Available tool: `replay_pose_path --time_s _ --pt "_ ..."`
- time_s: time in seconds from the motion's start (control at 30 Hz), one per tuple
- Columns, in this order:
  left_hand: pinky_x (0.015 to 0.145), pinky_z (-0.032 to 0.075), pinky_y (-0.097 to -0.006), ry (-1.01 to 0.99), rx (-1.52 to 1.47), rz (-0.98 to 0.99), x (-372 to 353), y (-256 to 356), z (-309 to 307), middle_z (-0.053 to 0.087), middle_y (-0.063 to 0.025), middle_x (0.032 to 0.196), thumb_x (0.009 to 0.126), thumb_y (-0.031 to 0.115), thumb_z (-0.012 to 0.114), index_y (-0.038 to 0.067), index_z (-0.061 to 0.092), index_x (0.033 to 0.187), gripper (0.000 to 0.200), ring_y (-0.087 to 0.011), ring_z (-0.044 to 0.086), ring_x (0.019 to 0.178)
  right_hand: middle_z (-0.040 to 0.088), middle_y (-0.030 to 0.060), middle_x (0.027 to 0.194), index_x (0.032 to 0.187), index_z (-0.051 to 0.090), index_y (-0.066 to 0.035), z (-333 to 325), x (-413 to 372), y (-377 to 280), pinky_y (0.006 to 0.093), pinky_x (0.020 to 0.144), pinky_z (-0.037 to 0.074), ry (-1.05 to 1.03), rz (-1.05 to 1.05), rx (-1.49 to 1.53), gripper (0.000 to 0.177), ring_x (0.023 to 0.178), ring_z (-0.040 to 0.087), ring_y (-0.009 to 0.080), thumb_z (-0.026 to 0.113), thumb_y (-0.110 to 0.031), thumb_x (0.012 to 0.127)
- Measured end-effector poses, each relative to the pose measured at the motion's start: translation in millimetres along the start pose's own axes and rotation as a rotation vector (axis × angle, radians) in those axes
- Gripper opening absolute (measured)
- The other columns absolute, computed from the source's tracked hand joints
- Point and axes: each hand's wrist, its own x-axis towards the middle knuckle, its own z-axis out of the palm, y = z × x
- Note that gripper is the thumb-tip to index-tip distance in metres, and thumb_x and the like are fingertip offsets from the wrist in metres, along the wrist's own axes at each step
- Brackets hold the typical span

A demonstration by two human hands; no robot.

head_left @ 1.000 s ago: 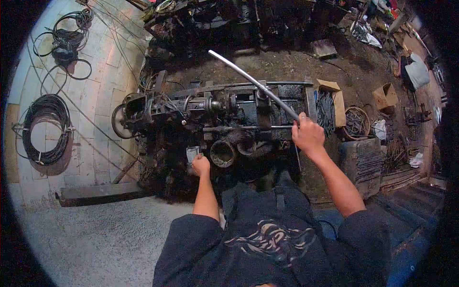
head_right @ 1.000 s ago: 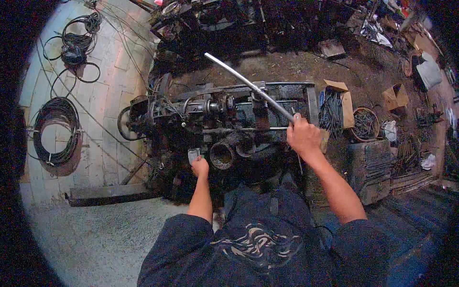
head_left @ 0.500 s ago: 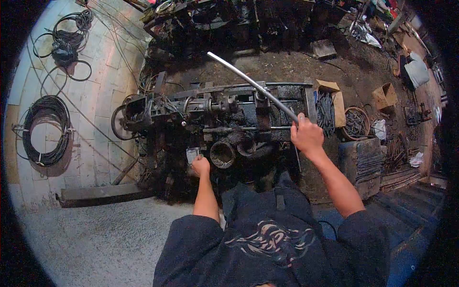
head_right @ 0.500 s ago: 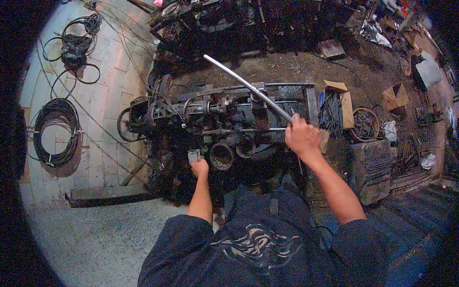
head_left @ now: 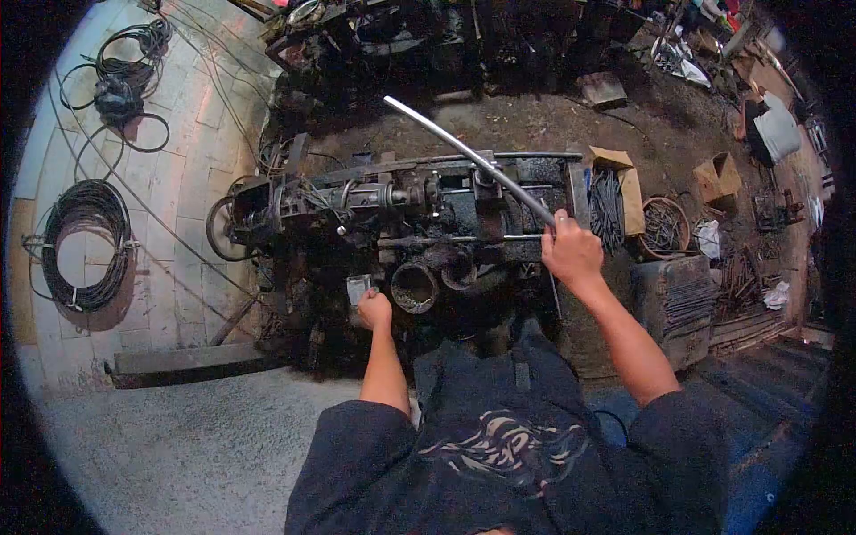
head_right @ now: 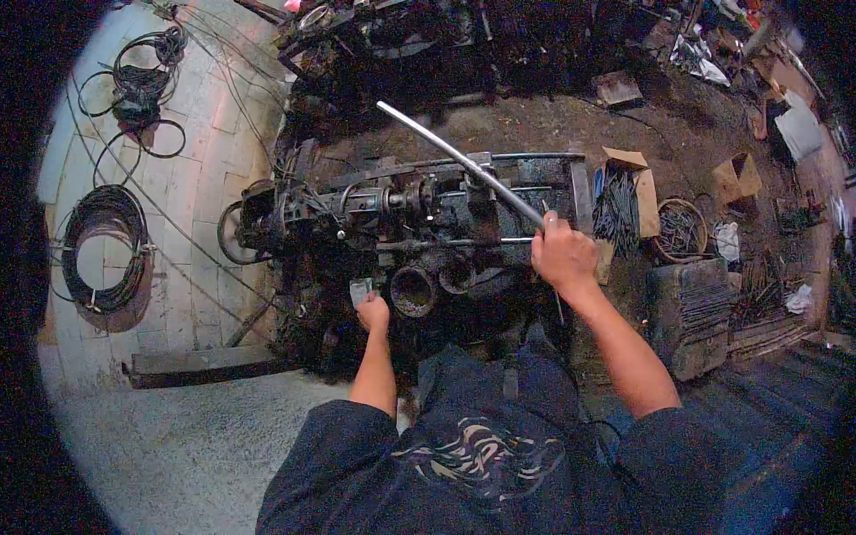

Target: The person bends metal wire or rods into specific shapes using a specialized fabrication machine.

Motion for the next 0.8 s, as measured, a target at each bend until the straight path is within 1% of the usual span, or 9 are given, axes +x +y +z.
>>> replay_pose_path --time_s 0.07,0.13,0.23,0.3,0.47,0.67,0.73,0.8 --pt "0.086 0.048 -0.0487 0.0 0.025 -0.03 -0.7 0.2 -0.4 0.066 -0.0191 0.104 0.086 0.024 0.051 0.016 0.072 0.104 0.029 -0.0386 0.061 0.099 0.064 0.0179 0.079 0.1 0.051 -0.004 2.1 -0.8 0.8 0.0504 0.059 0.052 0.013 -0.013 0.015 0.028 0.066 0.065 0.0389 0.057 -0.027 0.084" --pt "0.085 0.048 -0.048 0.008 0.034 0.005 -0.3 -1.1 -0.2 0.067 -0.018 0.104 0.087 0.025 0.051 0.017 0.072 0.104 0.029 -0.0374 0.061 0.099 0.063 0.0179 0.078 0.099 0.05 -0.005 2.1 -0.6 1.0 0.0512 0.059 0.051 0.027 -0.022 0.027 0.027 0.065 0.064 0.0396 0.056 -0.027 0.085" --pt "0.087 0.048 -0.0478 -0.016 0.015 -0.033 -2.1 1.3 -2.8 0.067 -0.0165 0.105 0.087 0.026 0.05 0.018 0.072 0.105 0.029 -0.0367 0.062 0.099 0.063 0.018 0.078 0.098 0.05 -0.005 2.0 -0.7 -1.1 0.0509 0.059 0.051 0.019 -0.007 0.011 0.027 0.065 0.064 0.0397 0.057 -0.027 0.085" --pt "0.087 0.047 -0.0478 -0.018 0.031 -0.018 -0.1 -1.4 -1.3 0.067 -0.0159 0.105 0.087 0.025 0.05 0.018 0.072 0.105 0.029 -0.0368 0.062 0.099 0.065 0.0175 0.082 0.104 0.053 -0.004 1.7 -1.5 0.0 0.0489 0.06 0.053 -0.005 -0.007 0.009 0.031 0.067 0.066 0.0379 0.058 -0.026 0.082" --pt "0.087 0.047 -0.0478 -0.06 0.011 -0.026 5.6 -6.2 -0.2 0.067 -0.0146 0.106 0.088 0.025 0.049 0.019 0.072 0.106 0.03 -0.0371 0.062 0.099 0.064 0.0184 0.081 0.103 0.053 -0.004 1.6 -0.8 0.1 0.0509 0.062 0.052 -0.02 0.012 0.012 0.031 0.068 0.065 0.0395 0.058 -0.026 0.082" --pt "0.086 0.048 -0.0484 0.016 0.057 -0.034 -1.4 0.1 -2.6 0.067 -0.0185 0.105 0.086 0.024 0.051 0.018 0.073 0.103 0.029 -0.0381 0.062 0.098 0.064 0.0185 0.082 0.101 0.052 -0.004 0.6 0.5 -1.6 0.0512 0.061 0.052 -0.017 0.007 0.016 0.029 0.068 0.065 0.0395 0.057 -0.026 0.083" --pt "0.085 0.048 -0.0484 0.014 -0.003 0.01 -1.2 -0.5 -3.0 0.066 -0.02 0.103 0.085 0.023 0.052 0.017 0.073 0.101 0.028 -0.0392 0.062 0.096 0.064 0.0184 0.081 0.101 0.052 -0.004 0.7 0.7 -2.3 0.0511 0.061 0.052 -0.002 0.006 0.01 0.028 0.067 0.065 0.0391 0.057 -0.026 0.083" --pt "0.085 0.048 -0.0481 0.015 -0.017 0.014 -0.6 -2.0 -2.2 0.067 -0.0201 0.102 0.085 0.022 0.052 0.016 0.073 0.1 0.027 -0.0395 0.062 0.096 0.065 0.0181 0.08 0.098 0.05 -0.005 0.7 0.4 -4.1 0.0519 0.06 0.052 0.026 0.011 0.014 0.026 0.067 0.064 0.0403 0.056 -0.027 0.085"
